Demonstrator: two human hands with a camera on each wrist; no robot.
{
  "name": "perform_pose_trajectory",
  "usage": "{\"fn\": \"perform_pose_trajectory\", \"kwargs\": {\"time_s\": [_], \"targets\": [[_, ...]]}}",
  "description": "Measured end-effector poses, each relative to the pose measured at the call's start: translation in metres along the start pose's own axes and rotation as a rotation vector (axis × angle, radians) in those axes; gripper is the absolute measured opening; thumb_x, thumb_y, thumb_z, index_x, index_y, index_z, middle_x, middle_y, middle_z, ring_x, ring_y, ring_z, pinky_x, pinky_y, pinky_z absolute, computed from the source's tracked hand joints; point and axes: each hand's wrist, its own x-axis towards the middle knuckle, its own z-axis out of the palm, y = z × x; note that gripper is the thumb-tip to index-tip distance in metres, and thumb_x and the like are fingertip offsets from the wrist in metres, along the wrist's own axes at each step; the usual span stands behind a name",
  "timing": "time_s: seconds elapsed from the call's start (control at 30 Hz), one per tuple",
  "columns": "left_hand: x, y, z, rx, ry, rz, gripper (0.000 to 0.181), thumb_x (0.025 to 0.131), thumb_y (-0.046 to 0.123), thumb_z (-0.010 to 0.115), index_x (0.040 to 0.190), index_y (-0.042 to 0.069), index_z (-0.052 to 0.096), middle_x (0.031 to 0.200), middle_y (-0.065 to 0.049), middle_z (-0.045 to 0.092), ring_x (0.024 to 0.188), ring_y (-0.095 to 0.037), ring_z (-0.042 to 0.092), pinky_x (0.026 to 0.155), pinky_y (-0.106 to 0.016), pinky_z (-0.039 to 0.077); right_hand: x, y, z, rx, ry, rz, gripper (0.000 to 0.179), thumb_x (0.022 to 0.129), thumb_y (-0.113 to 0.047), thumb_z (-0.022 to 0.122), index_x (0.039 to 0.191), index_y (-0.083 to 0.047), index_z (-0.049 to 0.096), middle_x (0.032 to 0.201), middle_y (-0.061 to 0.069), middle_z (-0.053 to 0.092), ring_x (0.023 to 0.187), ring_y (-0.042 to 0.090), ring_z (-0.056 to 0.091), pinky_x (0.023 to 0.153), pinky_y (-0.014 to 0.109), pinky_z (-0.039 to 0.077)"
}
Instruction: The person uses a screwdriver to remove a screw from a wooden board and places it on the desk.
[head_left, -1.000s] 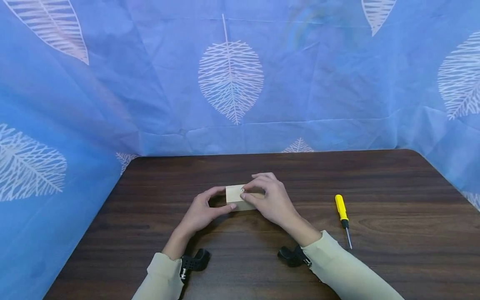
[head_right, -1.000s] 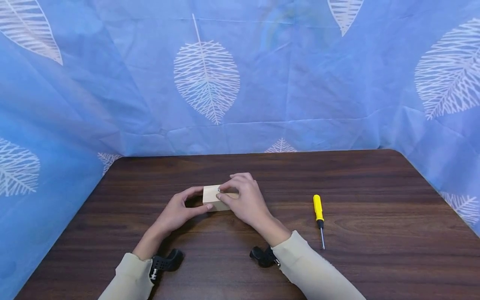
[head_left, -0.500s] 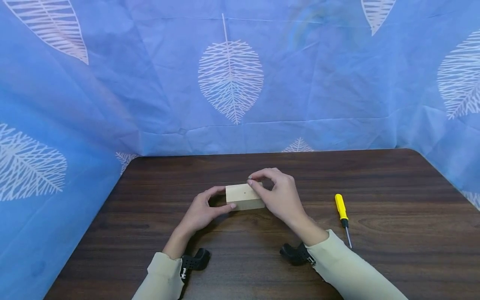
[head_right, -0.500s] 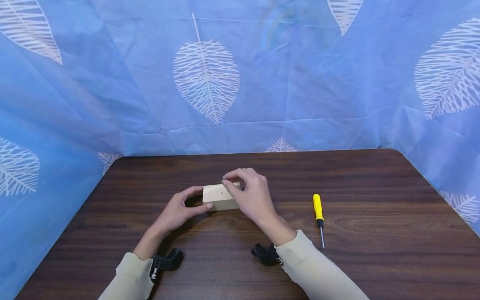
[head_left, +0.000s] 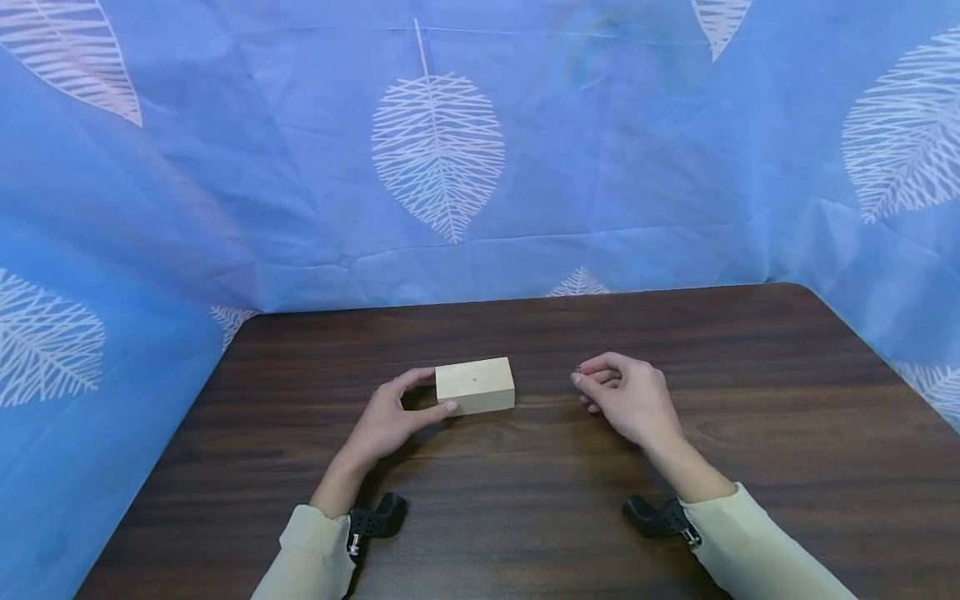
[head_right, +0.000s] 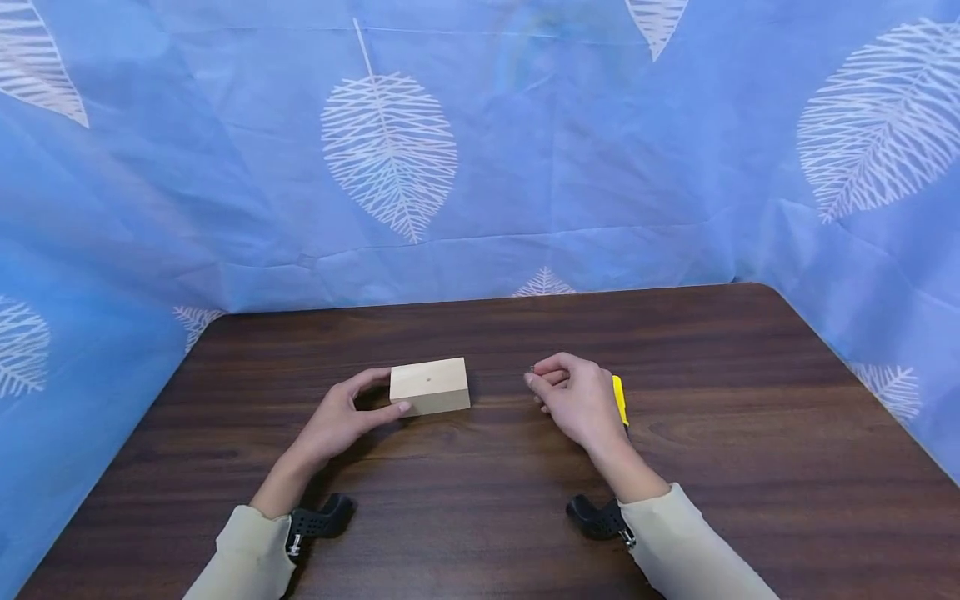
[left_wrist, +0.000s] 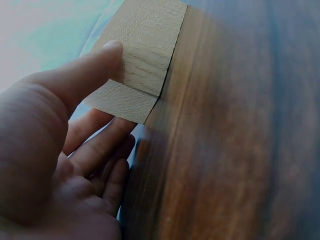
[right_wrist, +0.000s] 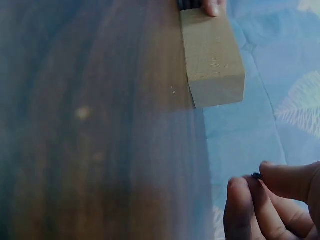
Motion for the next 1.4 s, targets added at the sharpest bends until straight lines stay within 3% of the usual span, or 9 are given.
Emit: {"fn": "perform_pose_trajectory", "kwargs": {"time_s": [0.13,0.33,0.57,0.7,0.83,1.03,1.17,1.4], "targets": [[-0.001,-0.002,0.0,0.002,0.001,-0.005,0.071,0.093,0.039,0.087,0.154,0.018,0.059,0.156,-0.008,0.061,0.153,-0.036,0.048,0.122,-0.064,0.04,-0.001,0.004,0.0,0.095,-0.062,0.078,0.03,0.104,-0.03,0.075,0.117,-0.004,0.077,0.091,0.008,0.083,0.074,0.017,0.078,0.068,0.033,0.064],[-0.001,-0.001,0.001,-0.004,-0.004,-0.009,0.072,0.093,0.04,0.087,0.155,0.018,0.059,0.156,-0.009,0.061,0.153,-0.036,0.047,0.122,-0.064,0.04,-0.002,0.009,0.002,0.143,-0.112,0.152,0.029,0.101,-0.025,0.078,0.114,0.001,0.075,0.087,0.007,0.082,0.07,0.015,0.076,0.067,0.031,0.065],[-0.002,0.002,-0.002,0.002,-0.004,-0.011,0.071,0.093,0.038,0.087,0.154,0.017,0.059,0.155,-0.009,0.061,0.151,-0.035,0.049,0.122,-0.062,0.04,-0.001,0.01,0.007,-0.083,-0.112,0.084,0.02,0.098,-0.02,0.08,0.102,-0.001,0.074,0.075,0.002,0.079,0.059,0.012,0.071,0.059,0.03,0.061],[-0.002,0.0,-0.008,0.004,0.006,-0.022,0.073,0.092,0.04,0.087,0.155,0.018,0.059,0.157,-0.008,0.06,0.154,-0.035,0.046,0.124,-0.064,0.038,0.002,0.003,0.014,-0.154,-0.092,0.033,0.017,0.097,-0.017,0.081,0.097,-0.003,0.072,0.072,0.0,0.078,0.056,0.011,0.068,0.058,0.03,0.056],[-0.005,-0.003,-0.009,0.0,0.013,-0.033,0.074,0.092,0.04,0.087,0.156,0.018,0.058,0.158,-0.008,0.059,0.156,-0.036,0.044,0.125,-0.064,0.037,0.001,0.0,0.017,-0.176,-0.096,0.017,0.018,0.097,-0.019,0.082,0.095,-0.004,0.071,0.069,-0.001,0.076,0.055,0.011,0.067,0.057,0.031,0.053],[-0.01,-0.004,-0.009,-0.011,0.019,-0.044,0.073,0.092,0.039,0.087,0.155,0.019,0.058,0.157,-0.007,0.06,0.155,-0.034,0.045,0.124,-0.064,0.037,-0.002,-0.009,0.0,-0.196,-0.234,0.024,0.03,0.1,-0.038,0.078,0.098,-0.009,0.073,0.071,-0.002,0.075,0.062,0.014,0.069,0.062,0.033,0.053],[-0.01,-0.004,-0.01,-0.01,0.028,-0.034,0.071,0.092,0.039,0.087,0.154,0.018,0.06,0.156,-0.008,0.061,0.154,-0.035,0.046,0.124,-0.065,0.036,-0.006,-0.013,-0.007,-0.186,-0.292,-0.017,0.031,0.1,-0.041,0.077,0.099,-0.01,0.074,0.072,0.001,0.074,0.064,0.017,0.068,0.062,0.035,0.053],[-0.015,-0.009,-0.008,0.018,0.019,-0.058,0.072,0.091,0.04,0.088,0.154,0.018,0.06,0.155,-0.008,0.062,0.153,-0.035,0.047,0.124,-0.065,0.037,-0.014,-0.01,0.0,-0.167,-0.28,-0.045,0.024,0.1,-0.036,0.077,0.094,-0.012,0.075,0.07,0.0,0.073,0.062,0.016,0.067,0.06,0.034,0.052]]}}
